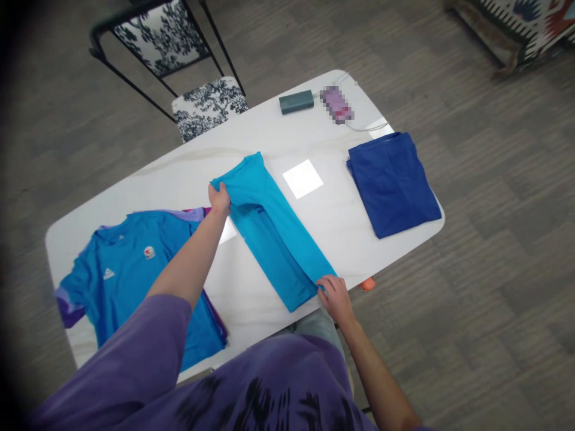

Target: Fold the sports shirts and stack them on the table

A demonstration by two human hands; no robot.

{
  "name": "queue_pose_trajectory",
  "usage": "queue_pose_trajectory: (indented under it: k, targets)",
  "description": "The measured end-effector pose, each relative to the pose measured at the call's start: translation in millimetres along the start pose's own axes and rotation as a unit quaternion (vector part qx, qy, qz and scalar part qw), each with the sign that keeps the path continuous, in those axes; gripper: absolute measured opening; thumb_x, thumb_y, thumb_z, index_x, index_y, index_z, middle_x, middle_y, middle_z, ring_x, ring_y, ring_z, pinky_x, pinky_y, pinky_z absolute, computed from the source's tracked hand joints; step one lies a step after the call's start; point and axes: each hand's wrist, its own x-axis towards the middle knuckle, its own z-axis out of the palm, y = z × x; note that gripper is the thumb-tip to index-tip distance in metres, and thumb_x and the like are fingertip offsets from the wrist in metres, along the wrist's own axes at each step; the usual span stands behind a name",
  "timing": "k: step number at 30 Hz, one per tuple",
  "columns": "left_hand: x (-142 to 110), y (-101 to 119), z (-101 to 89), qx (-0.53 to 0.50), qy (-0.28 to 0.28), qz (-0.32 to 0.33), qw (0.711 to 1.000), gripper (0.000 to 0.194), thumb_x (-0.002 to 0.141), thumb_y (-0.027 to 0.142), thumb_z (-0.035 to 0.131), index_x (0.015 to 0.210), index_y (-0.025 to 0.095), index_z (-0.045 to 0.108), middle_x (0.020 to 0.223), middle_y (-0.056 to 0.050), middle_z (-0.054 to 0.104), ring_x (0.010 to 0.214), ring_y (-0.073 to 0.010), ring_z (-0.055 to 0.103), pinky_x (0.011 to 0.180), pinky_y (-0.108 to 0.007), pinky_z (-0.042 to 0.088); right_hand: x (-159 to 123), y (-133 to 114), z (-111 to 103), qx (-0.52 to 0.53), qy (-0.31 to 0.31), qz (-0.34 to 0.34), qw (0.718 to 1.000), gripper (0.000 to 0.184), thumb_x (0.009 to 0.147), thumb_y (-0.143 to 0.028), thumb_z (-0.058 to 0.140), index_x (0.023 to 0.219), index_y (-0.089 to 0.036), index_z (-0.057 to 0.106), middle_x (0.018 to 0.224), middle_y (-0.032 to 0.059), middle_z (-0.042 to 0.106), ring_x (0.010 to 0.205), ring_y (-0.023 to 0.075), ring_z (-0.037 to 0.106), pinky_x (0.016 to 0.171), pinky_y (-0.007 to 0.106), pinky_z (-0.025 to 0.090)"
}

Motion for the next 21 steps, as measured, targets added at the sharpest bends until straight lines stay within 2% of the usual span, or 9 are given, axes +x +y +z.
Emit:
queue_pose_trajectory:
  k: [4, 7, 9, 11, 13, 15, 18, 21]
  targets:
    - [3.6, -15.9, -5.0, -0.052, 0.027, -0.04, 0.997, 0.054, 0.103, 0.053, 0.06, 0.142, 0.016, 0.057, 0.138, -0.016, 0.071, 0.14, -0.0316, 0.064, 0.125, -0.05, 0.05, -11.2, 3.9, 5.5, 0.002, 0.013, -0.005, 1.0, 0.022, 0.108, -0.026, 0.058, 0.123, -0.026, 0.074, 0.119, 0.0101, 0.077, 0.116, 0.0286, 0.07, 0.101, 0.047, 0.052]
    - [-2.4, -30.4, -10.3, -0.016, 0.016, -0.067, 0.998, 0.041, 0.103, 0.047, 0.061, 0.132, 0.019, 0.061, 0.127, -0.015, 0.073, 0.137, -0.0325, 0.065, 0.124, -0.049, 0.05, -15.5, 3.7, 11.7, -0.014, -0.046, -0.031, 0.998, 0.025, 0.108, -0.024, 0.057, 0.127, -0.026, 0.073, 0.12, 0.0093, 0.078, 0.114, 0.0278, 0.071, 0.099, 0.046, 0.052]
    - [-11.1, -36.7, -14.8, 0.027, 0.003, -0.087, 0.996, 0.041, 0.102, 0.043, 0.061, 0.134, 0.017, 0.059, 0.13, -0.018, 0.071, 0.137, -0.036, 0.064, 0.124, -0.055, 0.048, -14.3, 0.7, 13.8, -0.03, -0.088, -0.038, 0.995, 0.026, 0.108, -0.025, 0.059, 0.13, -0.027, 0.073, 0.12, 0.0082, 0.078, 0.112, 0.0276, 0.071, 0.098, 0.045, 0.052]
    - [-23.3, -36.9, -18.9, 0.052, 0.015, -0.087, 0.995, 0.054, 0.1, 0.042, 0.062, 0.145, 0.013, 0.053, 0.146, -0.026, 0.061, 0.143, -0.0399, 0.059, 0.126, -0.059, 0.044, -9.6, -3.9, 13.3, -0.038, -0.102, -0.032, 0.994, 0.029, 0.107, -0.03, 0.063, 0.134, -0.029, 0.073, 0.123, 0.008, 0.078, 0.114, 0.0285, 0.071, 0.099, 0.046, 0.053]
    - [-37.0, -29.9, -20.4, 0.079, 0.036, -0.04, 0.995, 0.066, 0.102, 0.043, 0.059, 0.157, 0.01, 0.044, 0.163, -0.031, 0.044, 0.154, -0.0428, 0.047, 0.131, -0.061, 0.037, -0.6, -8.6, 11.1, -0.038, -0.09, -0.018, 0.995, 0.034, 0.108, -0.034, 0.063, 0.141, -0.03, 0.071, 0.132, 0.0081, 0.077, 0.123, 0.0297, 0.07, 0.105, 0.049, 0.053]
    - [-48.5, -16.7, -16.8, 0.111, 0.021, 0.053, 0.992, 0.067, 0.106, 0.045, 0.05, 0.164, 0.012, 0.041, 0.172, -0.027, 0.034, 0.163, -0.0421, 0.034, 0.136, -0.061, 0.028, 13.7, -12.3, 10.2, -0.042, -0.059, 0.001, 0.997, 0.04, 0.111, -0.033, 0.057, 0.15, -0.032, 0.066, 0.146, 0.0079, 0.072, 0.134, 0.0302, 0.066, 0.112, 0.051, 0.052]
    - [-51.9, 7.8, 0.8, 0.132, -0.078, 0.196, 0.969, 0.065, 0.11, 0.048, 0.038, 0.169, 0.021, 0.044, 0.177, -0.016, 0.036, 0.169, -0.0357, 0.024, 0.139, -0.058, 0.022, 44.2, -15.2, 16.3, -0.05, -0.02, 0.008, 0.999, 0.053, 0.112, -0.03, 0.051, 0.166, -0.034, 0.053, 0.165, 0.0063, 0.059, 0.151, 0.0317, 0.056, 0.122, 0.057, 0.048]
    - [-33.0, 27.6, 28.0, 0.136, -0.144, 0.259, 0.946, 0.07, 0.111, 0.052, 0.034, 0.175, 0.024, 0.037, 0.183, -0.009, 0.031, 0.173, -0.0311, 0.015, 0.14, -0.057, 0.018, 75.5, -15.8, 33.1, -0.05, -0.01, -0.012, 0.999, 0.064, 0.112, -0.032, 0.052, 0.174, -0.035, 0.039, 0.176, 0.0034, 0.047, 0.161, 0.033, 0.046, 0.133, 0.063, 0.039]
